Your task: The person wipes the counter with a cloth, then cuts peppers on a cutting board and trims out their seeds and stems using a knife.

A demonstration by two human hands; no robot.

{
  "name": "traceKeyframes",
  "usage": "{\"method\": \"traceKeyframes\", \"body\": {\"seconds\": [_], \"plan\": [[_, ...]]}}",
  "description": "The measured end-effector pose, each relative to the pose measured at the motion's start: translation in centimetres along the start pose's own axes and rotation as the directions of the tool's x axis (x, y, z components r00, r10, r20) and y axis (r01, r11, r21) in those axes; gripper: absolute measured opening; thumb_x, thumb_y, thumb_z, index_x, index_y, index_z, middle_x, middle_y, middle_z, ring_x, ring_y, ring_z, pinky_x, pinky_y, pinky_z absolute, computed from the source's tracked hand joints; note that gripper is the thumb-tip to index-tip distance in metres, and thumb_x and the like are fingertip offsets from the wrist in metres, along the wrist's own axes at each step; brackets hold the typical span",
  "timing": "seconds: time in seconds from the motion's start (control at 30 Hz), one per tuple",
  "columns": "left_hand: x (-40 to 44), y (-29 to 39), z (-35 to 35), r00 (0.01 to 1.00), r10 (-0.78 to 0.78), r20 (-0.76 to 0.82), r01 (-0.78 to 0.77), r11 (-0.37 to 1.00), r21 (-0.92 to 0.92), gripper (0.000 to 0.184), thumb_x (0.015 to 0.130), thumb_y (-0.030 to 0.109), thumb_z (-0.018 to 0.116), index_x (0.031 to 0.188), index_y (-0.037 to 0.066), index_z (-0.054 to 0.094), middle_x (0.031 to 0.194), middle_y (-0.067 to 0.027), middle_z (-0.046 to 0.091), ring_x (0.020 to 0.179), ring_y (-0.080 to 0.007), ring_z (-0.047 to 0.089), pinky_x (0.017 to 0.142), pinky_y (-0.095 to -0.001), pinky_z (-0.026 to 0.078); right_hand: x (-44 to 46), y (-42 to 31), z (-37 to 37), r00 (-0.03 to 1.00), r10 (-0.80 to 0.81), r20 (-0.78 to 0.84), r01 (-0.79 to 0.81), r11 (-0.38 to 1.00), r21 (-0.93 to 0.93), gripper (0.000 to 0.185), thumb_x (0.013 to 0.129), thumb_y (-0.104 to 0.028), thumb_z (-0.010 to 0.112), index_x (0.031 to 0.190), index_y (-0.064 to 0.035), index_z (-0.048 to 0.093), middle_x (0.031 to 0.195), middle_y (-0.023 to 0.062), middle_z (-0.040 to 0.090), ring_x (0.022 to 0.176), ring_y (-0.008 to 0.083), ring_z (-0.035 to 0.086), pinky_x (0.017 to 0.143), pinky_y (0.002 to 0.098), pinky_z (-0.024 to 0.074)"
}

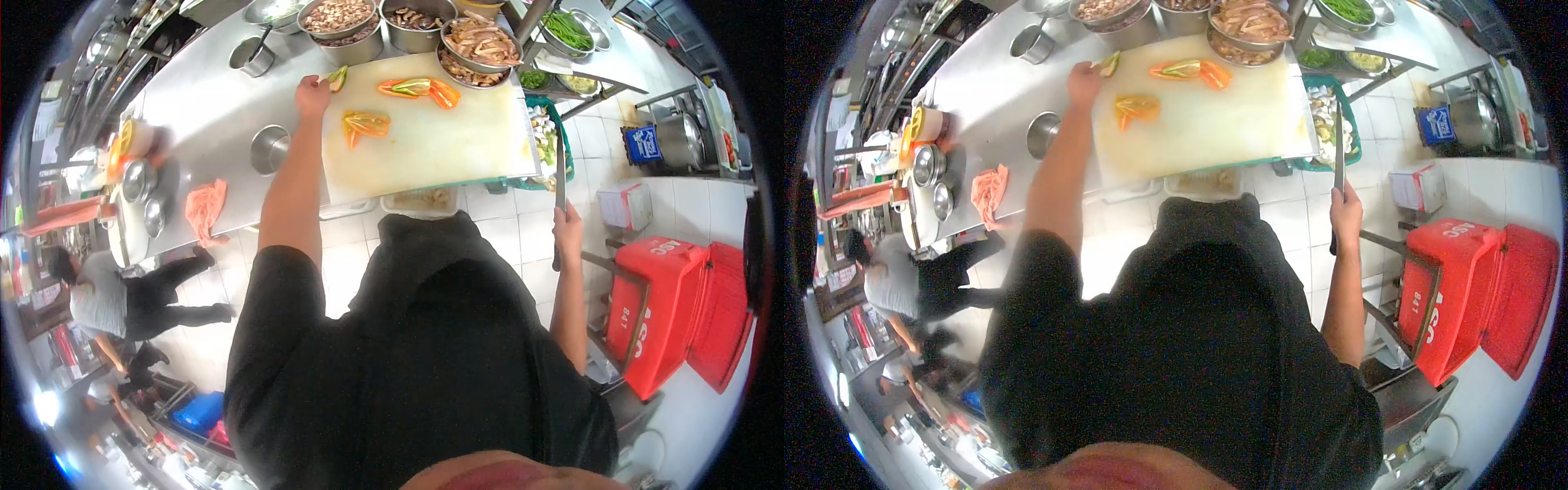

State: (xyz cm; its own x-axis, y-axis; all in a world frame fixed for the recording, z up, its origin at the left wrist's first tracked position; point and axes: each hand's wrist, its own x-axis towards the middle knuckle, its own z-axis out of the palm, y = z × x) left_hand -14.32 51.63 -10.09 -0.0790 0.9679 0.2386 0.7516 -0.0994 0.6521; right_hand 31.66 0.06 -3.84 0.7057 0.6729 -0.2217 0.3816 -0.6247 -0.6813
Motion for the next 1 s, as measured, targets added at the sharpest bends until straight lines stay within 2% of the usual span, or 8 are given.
{"method": "traceKeyframes", "body": {"seconds": [0.03, 0.13, 0.23, 0.4, 0.57, 0.77, 0.87, 1.0], "plan": [[0.6, -0.2, 0.2, 0.999, 0.007, 0.050, -0.008, 1.000, 0.010, 0.039, 0.081, 0.027, 0.075, 0.112, 0.005, 0.074, 0.097, -0.0152, 0.077, 0.092, -0.0297, 0.075, 0.085, -0.0413, 0.058, -0.9, -0.8, -0.8, 1.000, -0.006, -0.017, 0.006, 1.000, 0.010, 0.039, 0.099, -0.016, 0.060, 0.134, 0.0008, 0.064, 0.099, 0.0181, 0.075, 0.091, 0.0266, 0.072, 0.083, 0.0390, 0.0546], [2.2, 0.5, 0.6, 0.989, -0.003, 0.148, -0.002, 0.999, 0.033, 0.040, 0.077, 0.026, 0.077, 0.112, 0.006, 0.075, 0.097, -0.0151, 0.078, 0.092, -0.0294, 0.075, 0.084, -0.0408, 0.058, -3.4, -2.8, -1.8, 0.985, 0.156, 0.068, -0.163, 0.980, 0.114, 0.038, 0.100, -0.017, 0.060, 0.135, -0.0011, 0.064, 0.087, 0.0078, 0.071, 0.075, 0.0170, 0.066, 0.070, 0.0333, 0.0536], [2.1, 1.5, 0.3, 0.975, -0.024, 0.221, 0.024, 1.000, 0.001, 0.044, 0.073, 0.025, 0.081, 0.111, 0.005, 0.076, 0.097, -0.0145, 0.078, 0.091, -0.0289, 0.075, 0.082, -0.0401, 0.059, -6.2, -3.6, -0.9, 0.991, 0.104, 0.080, -0.117, 0.976, 0.182, 0.039, 0.100, -0.018, 0.061, 0.135, -0.0019, 0.064, 0.082, 0.0016, 0.065, 0.068, 0.0089, 0.058, 0.062, 0.0277, 0.0491], [1.4, 1.9, 0.2, 0.974, -0.034, 0.225, 0.040, 0.999, -0.021, 0.047, 0.069, 0.026, 0.086, 0.110, 0.004, 0.077, 0.096, -0.0152, 0.079, 0.089, -0.0270, 0.076, 0.079, -0.0382, 0.059, -8.6, -3.9, 0.7, 0.984, -0.070, 0.163, 0.050, 0.991, 0.125, 0.037, 0.097, -0.006, 0.063, 0.134, -0.0009, 0.064, 0.092, 0.0093, 0.073, 0.084, 0.0118, 0.063, 0.076, 0.0294, 0.0527], [-0.7, 4.4, -1.8, 0.953, -0.213, 0.215, 0.253, 0.951, -0.179, 0.043, 0.077, 0.019, 0.081, 0.116, 0.002, 0.074, 0.091, -0.0140, 0.077, 0.079, -0.0225, 0.074, 0.072, -0.0356, 0.058, -8.1, -3.0, 2.1, 0.946, -0.244, 0.215, 0.198, 0.957, 0.213, 0.039, 0.095, -0.005, 0.062, 0.133, -0.0018, 0.064, 0.091, 0.0136, 0.075, 0.080, 0.0164, 0.068, 0.073, 0.0339, 0.0537], [-11.2, 11.6, -4.1, 0.927, -0.028, 0.374, 0.214, 0.859, -0.466, 0.054, 0.085, -0.003, 0.066, 0.139, 0.004, 0.061, 0.094, -0.0094, 0.070, 0.078, -0.0156, 0.067, 0.069, -0.0299, 0.055, -6.3, -6.4, 0.5, 0.895, -0.148, 0.422, 0.173, 0.985, -0.022, 0.047, 0.094, -0.011, 0.059, 0.140, -0.0066, 0.059, 0.090, 0.0260, 0.070, 0.080, 0.0363, 0.072, 0.076, 0.0426, 0.0549], [-16.2, 14.2, -3.0, 0.903, -0.062, 0.424, 0.231, 0.904, -0.360, 0.058, 0.084, -0.001, 0.066, 0.141, 0.007, 0.060, 0.096, -0.0114, 0.070, 0.083, -0.0180, 0.068, 0.073, -0.0321, 0.055, -5.8, -9.8, 1.2, 0.877, -0.213, 0.431, 0.215, 0.976, 0.046, 0.051, 0.095, -0.015, 0.055, 0.146, -0.0102, 0.053, 0.095, 0.0300, 0.069, 0.088, 0.0463, 0.069, 0.081, 0.0489, 0.0541], [-19.9, 14.0, -0.5, 0.901, 0.112, 0.420, -0.001, 0.967, -0.256, 0.061, 0.083, 0.003, 0.065, 0.143, 0.010, 0.059, 0.098, -0.0178, 0.069, 0.085, -0.0291, 0.070, 0.079, -0.0399, 0.056, -3.2, -10.3, 2.3, 0.895, -0.243, 0.375, 0.273, 0.962, -0.027, 0.055, 0.097, -0.015, 0.055, 0.151, -0.0140, 0.049, 0.100, 0.0307, 0.069, 0.093, 0.0447, 0.070, 0.085, 0.0497, 0.0535]]}}
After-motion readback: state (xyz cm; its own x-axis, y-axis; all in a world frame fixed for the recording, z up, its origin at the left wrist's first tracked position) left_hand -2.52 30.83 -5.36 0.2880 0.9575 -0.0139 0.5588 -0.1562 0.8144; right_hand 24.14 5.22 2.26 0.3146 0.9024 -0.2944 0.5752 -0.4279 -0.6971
